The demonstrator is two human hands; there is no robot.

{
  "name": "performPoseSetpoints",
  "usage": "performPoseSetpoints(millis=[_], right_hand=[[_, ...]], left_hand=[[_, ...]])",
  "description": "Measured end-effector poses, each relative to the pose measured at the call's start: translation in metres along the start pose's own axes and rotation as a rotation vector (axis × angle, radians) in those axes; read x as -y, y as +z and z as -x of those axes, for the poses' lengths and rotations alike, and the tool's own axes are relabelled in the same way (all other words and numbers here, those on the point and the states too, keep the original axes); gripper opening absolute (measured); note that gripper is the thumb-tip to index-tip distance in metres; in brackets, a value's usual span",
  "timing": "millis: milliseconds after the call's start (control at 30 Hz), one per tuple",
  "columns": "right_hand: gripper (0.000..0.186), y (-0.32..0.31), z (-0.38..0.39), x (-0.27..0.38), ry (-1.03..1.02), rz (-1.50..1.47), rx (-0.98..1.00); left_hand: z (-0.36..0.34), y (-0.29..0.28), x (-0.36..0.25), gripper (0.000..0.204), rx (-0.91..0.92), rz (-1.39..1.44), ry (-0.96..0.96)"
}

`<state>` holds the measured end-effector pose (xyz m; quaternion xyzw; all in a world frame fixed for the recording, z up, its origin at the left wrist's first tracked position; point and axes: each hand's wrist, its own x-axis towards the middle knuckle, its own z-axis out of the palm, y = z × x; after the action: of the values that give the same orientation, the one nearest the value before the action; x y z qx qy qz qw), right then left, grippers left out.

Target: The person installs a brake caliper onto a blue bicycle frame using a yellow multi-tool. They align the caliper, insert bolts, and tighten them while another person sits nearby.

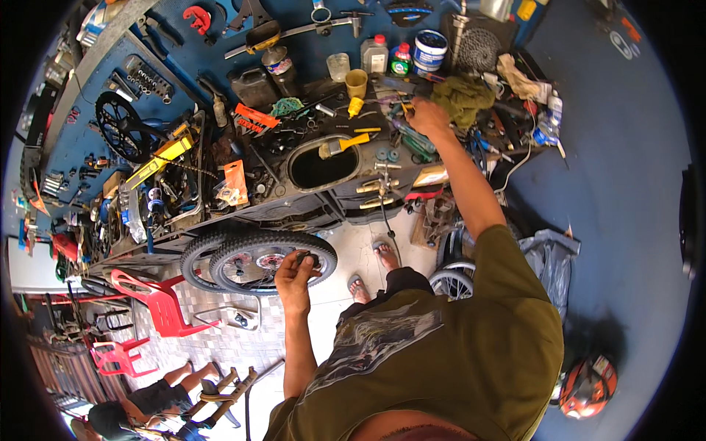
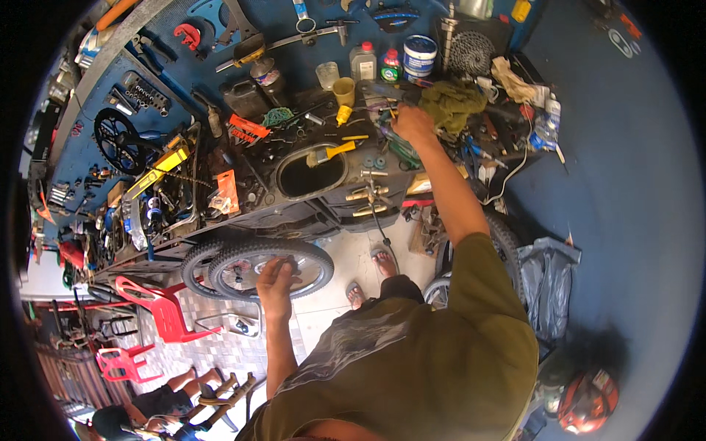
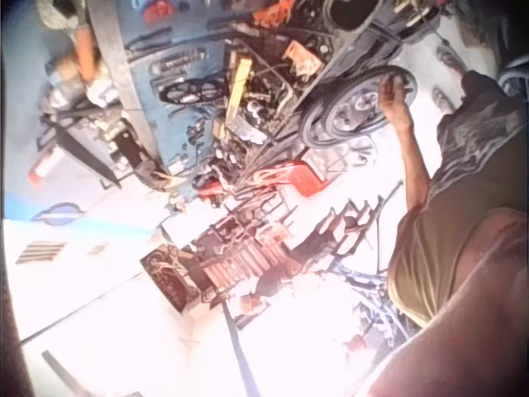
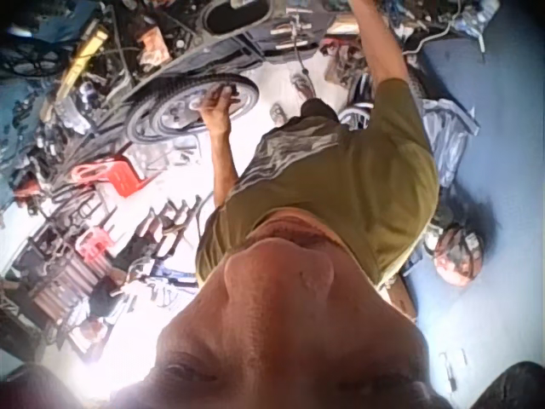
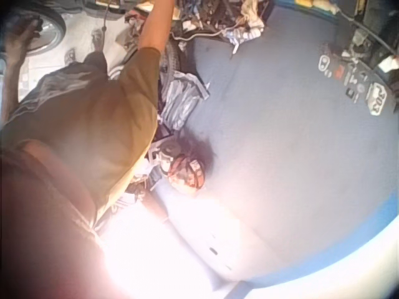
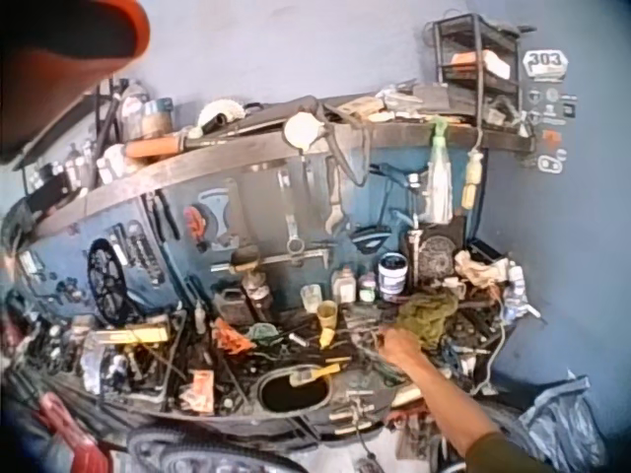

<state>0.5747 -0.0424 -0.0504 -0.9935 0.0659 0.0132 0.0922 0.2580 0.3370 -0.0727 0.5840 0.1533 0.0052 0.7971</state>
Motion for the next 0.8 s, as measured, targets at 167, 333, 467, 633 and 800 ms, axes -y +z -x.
performPoseSetpoints(millis=[167, 333, 467, 633, 800], right_hand=[[0.049, 0.033, -0.068, -0.021, 0.004, 0.148, 0.266], [0.057, 0.018, -0.077, -0.027, -0.059, -0.015, 0.314], [0.064, -0.023, -0.086, -0.049, -0.039, -0.265, 0.538], [0.076, -0.035, -0.044, -0.063, -0.034, -0.774, 0.299], [0.052, -0.030, 0.027, -0.001, -0.145, -1.315, 0.580]], left_hand=[[-0.008, 0.040, 0.002, 0.022, -0.186, 0.174, 0.027], [-0.013, 0.076, 0.012, 0.026, -0.185, 0.165, -0.027], [-0.019, 0.080, 0.010, 0.025, -0.226, 0.084, -0.015], [-0.028, 0.086, -0.002, 0.024, -0.325, 0.162, 0.017], [-0.024, 0.089, 0.004, 0.024, -0.339, 0.306, 0.023]])
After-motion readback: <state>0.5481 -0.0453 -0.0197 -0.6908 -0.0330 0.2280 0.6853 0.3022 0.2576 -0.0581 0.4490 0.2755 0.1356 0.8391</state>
